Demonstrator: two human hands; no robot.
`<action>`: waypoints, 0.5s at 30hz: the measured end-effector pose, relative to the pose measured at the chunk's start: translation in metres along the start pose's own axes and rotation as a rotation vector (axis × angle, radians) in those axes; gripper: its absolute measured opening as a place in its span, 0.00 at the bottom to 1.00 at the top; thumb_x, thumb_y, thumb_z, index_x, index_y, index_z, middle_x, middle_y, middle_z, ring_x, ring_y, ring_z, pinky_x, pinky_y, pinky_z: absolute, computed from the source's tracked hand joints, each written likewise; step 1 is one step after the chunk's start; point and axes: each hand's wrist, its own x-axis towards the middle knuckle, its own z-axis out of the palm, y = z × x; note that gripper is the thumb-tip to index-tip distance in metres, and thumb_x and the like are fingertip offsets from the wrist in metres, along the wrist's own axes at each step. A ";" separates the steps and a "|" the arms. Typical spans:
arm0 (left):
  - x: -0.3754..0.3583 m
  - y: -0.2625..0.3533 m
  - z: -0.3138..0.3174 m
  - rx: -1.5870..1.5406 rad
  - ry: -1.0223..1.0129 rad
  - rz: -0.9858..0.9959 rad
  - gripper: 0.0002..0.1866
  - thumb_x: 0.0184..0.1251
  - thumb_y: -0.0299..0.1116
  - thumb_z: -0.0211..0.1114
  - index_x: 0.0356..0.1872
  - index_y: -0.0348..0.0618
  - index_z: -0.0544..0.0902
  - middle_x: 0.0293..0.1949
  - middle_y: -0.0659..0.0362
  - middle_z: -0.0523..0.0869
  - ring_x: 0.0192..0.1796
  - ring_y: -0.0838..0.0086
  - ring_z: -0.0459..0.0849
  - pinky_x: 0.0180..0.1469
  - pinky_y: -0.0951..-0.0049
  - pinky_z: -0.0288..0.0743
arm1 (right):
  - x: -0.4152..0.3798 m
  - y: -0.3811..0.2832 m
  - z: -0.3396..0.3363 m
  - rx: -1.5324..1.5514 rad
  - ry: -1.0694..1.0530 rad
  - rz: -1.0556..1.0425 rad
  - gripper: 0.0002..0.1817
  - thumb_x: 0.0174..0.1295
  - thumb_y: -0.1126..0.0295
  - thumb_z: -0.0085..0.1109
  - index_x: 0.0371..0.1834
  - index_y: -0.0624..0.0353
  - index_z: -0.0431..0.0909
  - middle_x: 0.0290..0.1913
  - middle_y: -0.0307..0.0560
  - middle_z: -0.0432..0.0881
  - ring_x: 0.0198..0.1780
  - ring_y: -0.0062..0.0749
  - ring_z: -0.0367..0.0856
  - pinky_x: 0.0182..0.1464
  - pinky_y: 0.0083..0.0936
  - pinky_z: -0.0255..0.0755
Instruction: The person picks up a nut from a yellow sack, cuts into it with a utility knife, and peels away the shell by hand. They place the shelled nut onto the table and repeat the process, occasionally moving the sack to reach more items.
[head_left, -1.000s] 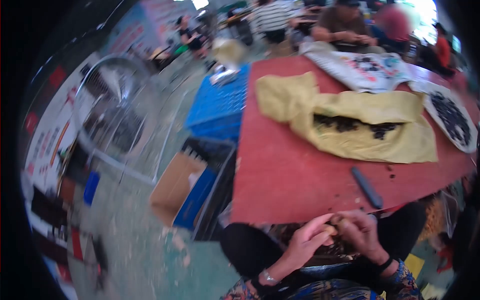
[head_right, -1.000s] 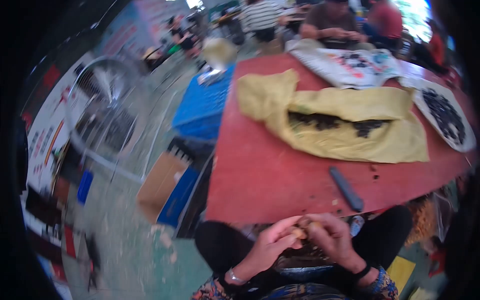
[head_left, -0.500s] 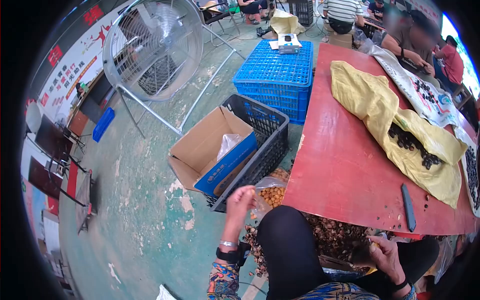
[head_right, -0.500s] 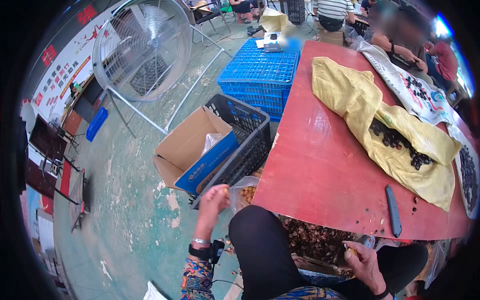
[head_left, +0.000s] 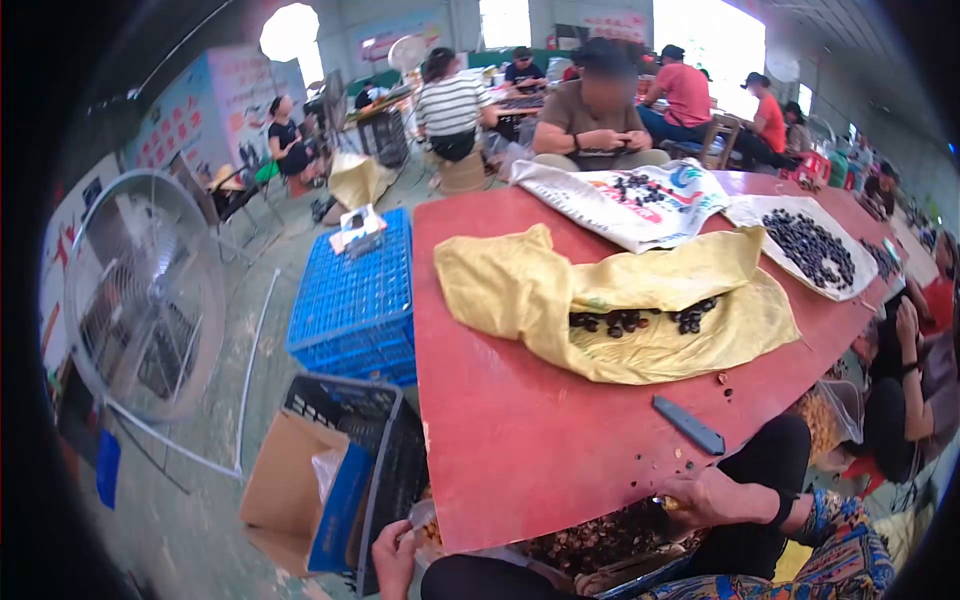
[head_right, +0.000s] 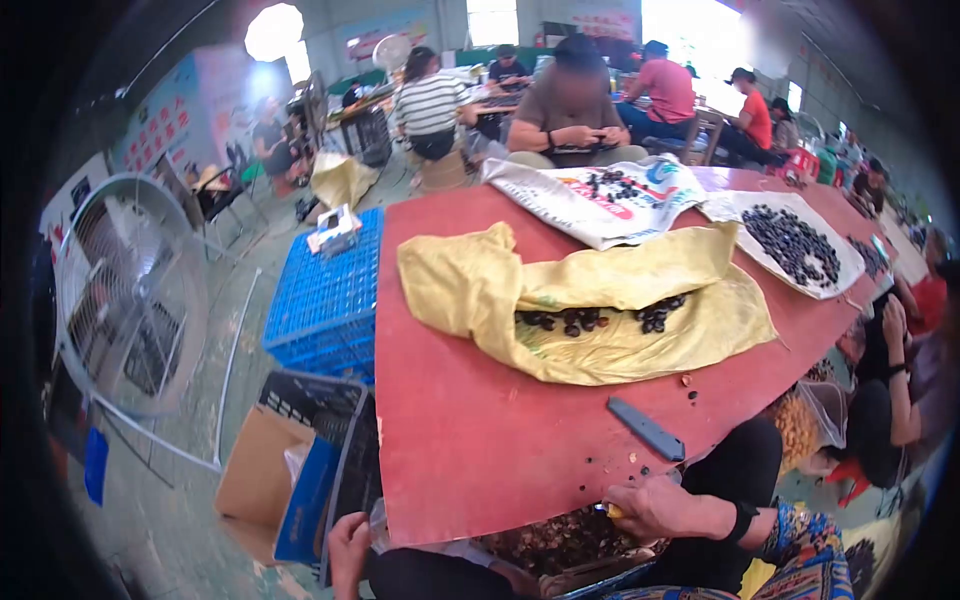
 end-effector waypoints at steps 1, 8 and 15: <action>0.002 0.037 -0.008 -0.060 -0.007 -0.074 0.14 0.61 0.30 0.59 0.45 0.30 0.79 0.36 0.55 0.84 0.30 0.77 0.82 0.33 0.79 0.75 | 0.000 0.002 -0.004 -0.035 0.023 -0.029 0.12 0.51 0.66 0.61 0.36 0.55 0.71 0.27 0.49 0.78 0.26 0.51 0.79 0.26 0.43 0.70; 0.018 0.232 -0.031 -0.169 -0.133 0.038 0.18 0.65 0.28 0.57 0.54 0.32 0.72 0.39 0.52 0.84 0.35 0.74 0.83 0.40 0.76 0.77 | -0.009 0.014 -0.019 0.117 0.042 -0.182 0.11 0.57 0.61 0.59 0.34 0.55 0.71 0.22 0.51 0.77 0.27 0.54 0.77 0.26 0.43 0.69; 0.048 0.352 0.066 -0.051 -0.402 0.185 0.20 0.70 0.31 0.51 0.59 0.31 0.68 0.49 0.50 0.81 0.48 0.69 0.82 0.51 0.73 0.74 | -0.014 0.029 -0.043 0.243 0.031 -0.342 0.14 0.61 0.58 0.56 0.39 0.56 0.74 0.26 0.52 0.78 0.30 0.54 0.78 0.29 0.43 0.71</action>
